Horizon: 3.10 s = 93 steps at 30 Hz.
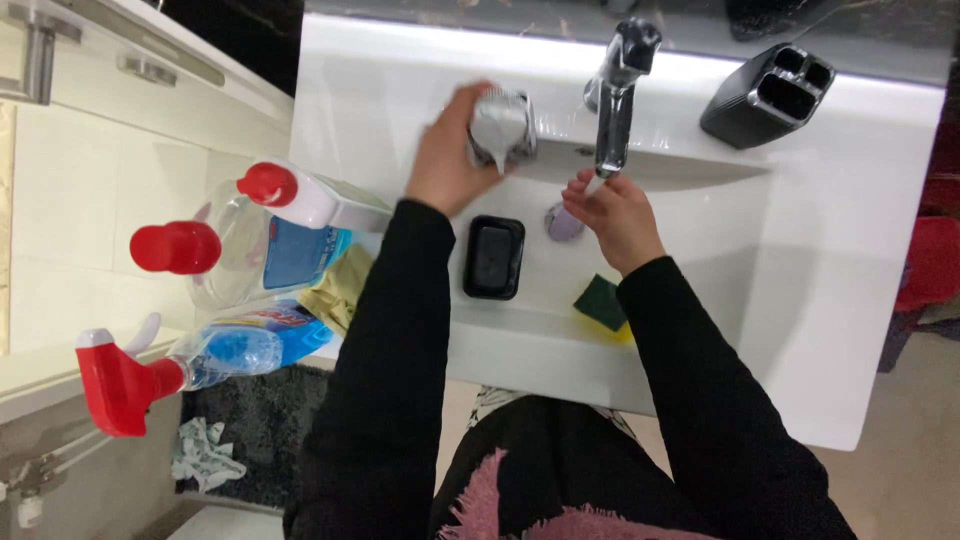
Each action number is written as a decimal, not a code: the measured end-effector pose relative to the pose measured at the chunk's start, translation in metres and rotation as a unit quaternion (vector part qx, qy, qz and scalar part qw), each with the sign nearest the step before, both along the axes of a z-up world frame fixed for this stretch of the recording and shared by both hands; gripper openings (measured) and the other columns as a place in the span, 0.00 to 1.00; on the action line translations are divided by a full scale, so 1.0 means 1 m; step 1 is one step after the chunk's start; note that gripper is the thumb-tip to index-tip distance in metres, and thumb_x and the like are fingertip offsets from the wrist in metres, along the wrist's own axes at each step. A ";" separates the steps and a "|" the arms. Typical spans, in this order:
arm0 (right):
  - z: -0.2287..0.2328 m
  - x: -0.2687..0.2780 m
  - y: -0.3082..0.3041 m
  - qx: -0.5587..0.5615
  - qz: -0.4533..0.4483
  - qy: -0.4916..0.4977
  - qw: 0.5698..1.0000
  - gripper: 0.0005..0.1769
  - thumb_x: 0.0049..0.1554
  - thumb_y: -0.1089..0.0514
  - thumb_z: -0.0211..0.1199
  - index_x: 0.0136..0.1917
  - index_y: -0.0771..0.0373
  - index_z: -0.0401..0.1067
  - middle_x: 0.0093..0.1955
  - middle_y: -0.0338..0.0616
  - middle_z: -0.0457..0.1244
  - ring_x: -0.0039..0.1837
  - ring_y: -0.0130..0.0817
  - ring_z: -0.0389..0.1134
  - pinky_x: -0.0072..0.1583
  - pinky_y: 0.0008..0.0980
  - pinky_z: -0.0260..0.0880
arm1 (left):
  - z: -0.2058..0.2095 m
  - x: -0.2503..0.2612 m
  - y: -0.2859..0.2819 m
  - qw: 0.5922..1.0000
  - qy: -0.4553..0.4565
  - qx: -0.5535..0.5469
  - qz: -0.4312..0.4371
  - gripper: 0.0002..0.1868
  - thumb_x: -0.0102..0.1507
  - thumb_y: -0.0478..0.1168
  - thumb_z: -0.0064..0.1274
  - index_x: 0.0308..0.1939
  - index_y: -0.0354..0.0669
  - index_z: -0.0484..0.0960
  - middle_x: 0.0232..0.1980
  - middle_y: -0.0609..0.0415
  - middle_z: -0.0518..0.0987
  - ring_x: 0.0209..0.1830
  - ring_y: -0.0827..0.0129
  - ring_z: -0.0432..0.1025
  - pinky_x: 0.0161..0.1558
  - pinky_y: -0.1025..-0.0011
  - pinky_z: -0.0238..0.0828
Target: The person cleans a bathroom sink and countertop using a yellow sponge and cleaning liquids. They scrub the sink basin, faucet, and surrounding surfaces, rinse the sponge under running water, and wipe down the area. The person also handles a soap dispenser and a bar of soap, moving them to clean underneath and then placing them back.
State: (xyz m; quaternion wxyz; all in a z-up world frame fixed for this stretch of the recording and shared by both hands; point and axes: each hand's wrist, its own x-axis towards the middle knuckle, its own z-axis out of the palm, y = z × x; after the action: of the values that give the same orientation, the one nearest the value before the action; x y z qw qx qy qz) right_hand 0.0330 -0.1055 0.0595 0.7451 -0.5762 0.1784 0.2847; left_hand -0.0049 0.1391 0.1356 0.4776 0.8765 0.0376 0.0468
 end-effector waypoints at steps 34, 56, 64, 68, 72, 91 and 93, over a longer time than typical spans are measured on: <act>-0.183 0.000 -0.047 -0.457 0.196 -0.314 0.809 0.14 0.42 0.62 0.63 0.45 0.53 0.75 0.41 0.43 0.64 0.38 0.39 0.67 0.31 0.34 0.64 | -0.142 -0.020 -0.098 0.957 0.278 0.035 0.081 0.44 0.49 0.53 0.70 0.63 0.49 0.64 0.72 0.38 0.53 0.74 0.34 0.53 0.63 0.45 0.70; 0.020 -0.032 -0.106 -0.506 0.402 -0.345 0.681 0.22 0.57 0.57 0.57 0.65 0.53 0.70 0.56 0.49 0.66 0.61 0.55 0.70 0.58 0.49 0.71 | -0.074 -0.100 -0.110 0.989 0.100 -0.097 -0.057 0.57 0.52 0.44 0.69 0.77 0.38 0.50 0.72 0.36 0.58 0.76 0.41 0.56 0.74 0.45 0.57; 0.060 -0.041 -0.100 -0.373 0.448 -0.527 0.618 0.25 0.54 0.56 0.63 0.65 0.60 0.69 0.57 0.52 0.65 0.64 0.55 0.66 0.62 0.50 0.66 | -0.067 -0.087 -0.152 0.993 0.050 -0.049 -0.099 0.48 0.51 0.46 0.64 0.71 0.36 0.58 0.65 0.41 0.64 0.72 0.49 0.59 0.76 0.54 0.53; 0.068 -0.009 -0.148 -0.421 0.331 -0.449 0.715 0.25 0.53 0.54 0.71 0.63 0.62 0.74 0.56 0.56 0.67 0.61 0.59 0.68 0.60 0.52 0.68 | -0.062 -0.078 -0.164 0.989 0.031 -0.124 -0.077 0.52 0.47 0.46 0.68 0.72 0.42 0.59 0.68 0.45 0.64 0.74 0.47 0.59 0.75 0.49 0.56; 0.056 0.070 -0.193 -0.496 0.171 -0.437 0.730 0.28 0.54 0.57 0.79 0.65 0.64 0.74 0.49 0.51 0.65 0.44 0.50 0.71 0.47 0.40 0.71 | -0.056 -0.052 -0.183 0.988 0.008 -0.136 -0.074 0.53 0.46 0.46 0.69 0.72 0.43 0.59 0.69 0.46 0.64 0.75 0.46 0.58 0.75 0.48 0.55; 0.118 0.192 -0.298 -0.488 0.323 -0.407 0.701 0.44 0.40 0.56 0.82 0.68 0.63 0.69 0.65 0.52 0.62 0.55 0.47 0.63 0.57 0.41 0.61 | -0.088 0.127 -0.237 0.999 -0.040 -0.016 -0.032 0.50 0.43 0.37 0.71 0.67 0.42 0.62 0.67 0.47 0.66 0.68 0.54 0.61 0.67 0.62 0.60; 0.116 0.192 -0.306 -0.491 0.325 -0.399 0.703 0.45 0.41 0.57 0.82 0.69 0.64 0.68 0.67 0.51 0.61 0.50 0.46 0.62 0.52 0.41 0.61 | -0.095 0.138 -0.237 0.997 -0.055 0.004 -0.048 0.49 0.43 0.38 0.72 0.65 0.42 0.63 0.65 0.48 0.68 0.66 0.55 0.62 0.65 0.62 0.61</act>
State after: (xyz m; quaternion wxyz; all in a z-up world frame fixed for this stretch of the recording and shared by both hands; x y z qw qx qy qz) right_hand 0.2248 -0.4114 0.1760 0.2194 -0.9424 -0.2193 0.1252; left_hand 0.1330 -0.0980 0.0409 0.4773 0.8753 -0.0308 0.0720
